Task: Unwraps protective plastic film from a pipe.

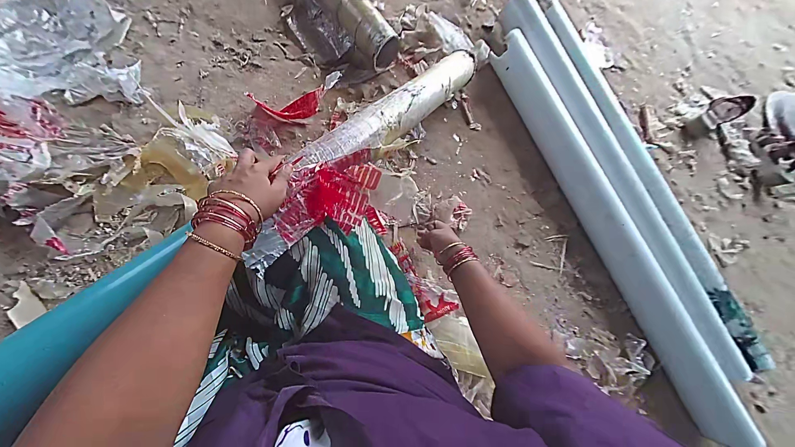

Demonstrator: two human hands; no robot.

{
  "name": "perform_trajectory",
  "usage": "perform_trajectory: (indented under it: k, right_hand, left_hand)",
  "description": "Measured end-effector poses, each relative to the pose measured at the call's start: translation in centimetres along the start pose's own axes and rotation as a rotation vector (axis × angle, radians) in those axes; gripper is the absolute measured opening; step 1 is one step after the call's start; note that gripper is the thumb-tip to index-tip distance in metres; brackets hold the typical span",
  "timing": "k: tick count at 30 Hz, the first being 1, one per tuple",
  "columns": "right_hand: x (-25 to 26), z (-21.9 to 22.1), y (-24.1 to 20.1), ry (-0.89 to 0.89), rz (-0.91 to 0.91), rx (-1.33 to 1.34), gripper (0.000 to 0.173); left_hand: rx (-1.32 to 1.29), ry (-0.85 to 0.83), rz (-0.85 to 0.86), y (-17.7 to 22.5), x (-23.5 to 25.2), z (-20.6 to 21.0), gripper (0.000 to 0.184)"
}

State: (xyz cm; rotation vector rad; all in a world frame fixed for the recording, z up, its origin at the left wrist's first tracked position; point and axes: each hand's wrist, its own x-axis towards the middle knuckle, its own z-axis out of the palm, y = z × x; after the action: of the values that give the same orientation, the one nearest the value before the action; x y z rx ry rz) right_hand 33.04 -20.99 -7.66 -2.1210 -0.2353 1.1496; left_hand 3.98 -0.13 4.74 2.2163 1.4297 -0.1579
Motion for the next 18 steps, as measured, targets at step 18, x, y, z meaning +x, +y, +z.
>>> perform_trajectory:
  k: [18]
  right_hand:
    - [-6.5,3.8,-2.7,-0.174,-0.370,-1.005,0.035]
  left_hand:
    - [0.011,-0.025,-0.031,0.7,-0.6,-0.4,0.054]
